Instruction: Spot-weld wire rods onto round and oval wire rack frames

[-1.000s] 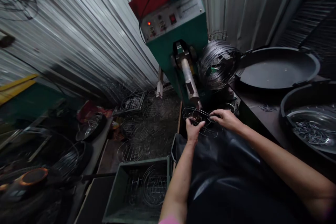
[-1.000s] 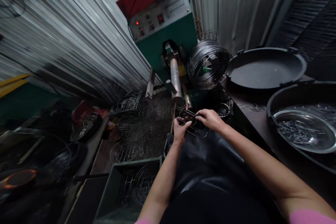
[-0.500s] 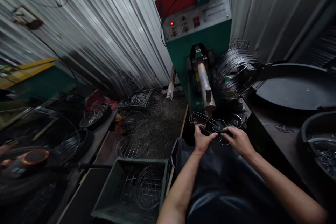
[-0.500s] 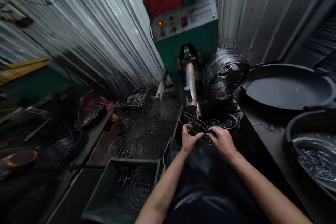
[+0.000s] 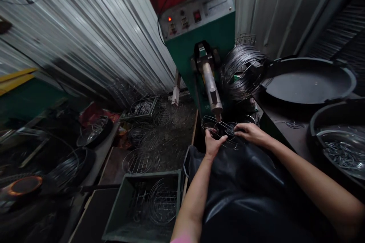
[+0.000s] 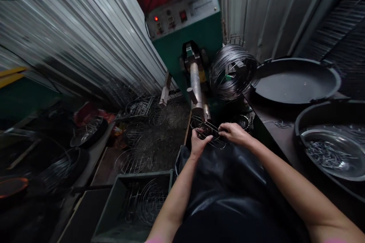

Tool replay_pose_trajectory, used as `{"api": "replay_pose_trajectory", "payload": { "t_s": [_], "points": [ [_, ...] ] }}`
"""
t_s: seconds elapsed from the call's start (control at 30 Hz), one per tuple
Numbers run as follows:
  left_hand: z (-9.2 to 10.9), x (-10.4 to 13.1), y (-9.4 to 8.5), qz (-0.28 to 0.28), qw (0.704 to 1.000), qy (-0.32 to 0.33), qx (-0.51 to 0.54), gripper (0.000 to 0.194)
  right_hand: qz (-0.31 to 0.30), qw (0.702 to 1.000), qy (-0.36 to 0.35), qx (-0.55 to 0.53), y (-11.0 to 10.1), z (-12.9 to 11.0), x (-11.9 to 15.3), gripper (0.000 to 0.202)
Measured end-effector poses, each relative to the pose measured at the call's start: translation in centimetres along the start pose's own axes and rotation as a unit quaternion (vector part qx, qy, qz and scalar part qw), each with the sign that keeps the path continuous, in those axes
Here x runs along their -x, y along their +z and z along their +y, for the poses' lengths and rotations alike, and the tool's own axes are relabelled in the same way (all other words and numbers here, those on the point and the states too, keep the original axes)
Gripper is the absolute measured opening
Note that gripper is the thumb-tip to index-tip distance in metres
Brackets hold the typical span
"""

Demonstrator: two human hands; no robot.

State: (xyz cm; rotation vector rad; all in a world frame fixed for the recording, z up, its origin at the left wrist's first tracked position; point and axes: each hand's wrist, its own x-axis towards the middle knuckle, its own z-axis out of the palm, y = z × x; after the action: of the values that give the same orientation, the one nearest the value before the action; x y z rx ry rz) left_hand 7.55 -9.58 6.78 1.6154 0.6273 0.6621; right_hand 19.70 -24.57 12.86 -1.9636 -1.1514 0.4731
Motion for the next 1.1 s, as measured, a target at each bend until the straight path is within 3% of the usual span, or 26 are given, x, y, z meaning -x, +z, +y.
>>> {"api": "replay_pose_trajectory", "payload": {
  "t_s": [0.2,0.53,0.73,0.9,1.1],
  "points": [
    [0.4,0.3,0.1,0.006,0.999,-0.019,0.026,0.050,-0.025,0.998,0.004,-0.052,-0.7,-0.2,-0.3,0.025],
    [0.4,0.5,-0.1,0.007,0.999,-0.047,0.026,0.051,-0.021,0.993,0.021,-0.117,0.3,0.3,0.0,0.027],
    [-0.1,0.3,0.0,0.013,1.000,0.021,-0.012,0.048,0.022,0.992,0.013,-0.126,1.2,1.2,0.1,0.030],
    [-0.9,0.1,0.1,0.010,0.998,0.045,-0.045,0.055,0.076,0.987,0.050,-0.134,2.1,1.3,1.0,0.037],
    [-0.5,-0.2,0.4,0.022,0.993,0.075,-0.088,0.054,0.128,0.974,0.077,-0.168,2.5,1.1,1.3,0.037]
  ]
}}
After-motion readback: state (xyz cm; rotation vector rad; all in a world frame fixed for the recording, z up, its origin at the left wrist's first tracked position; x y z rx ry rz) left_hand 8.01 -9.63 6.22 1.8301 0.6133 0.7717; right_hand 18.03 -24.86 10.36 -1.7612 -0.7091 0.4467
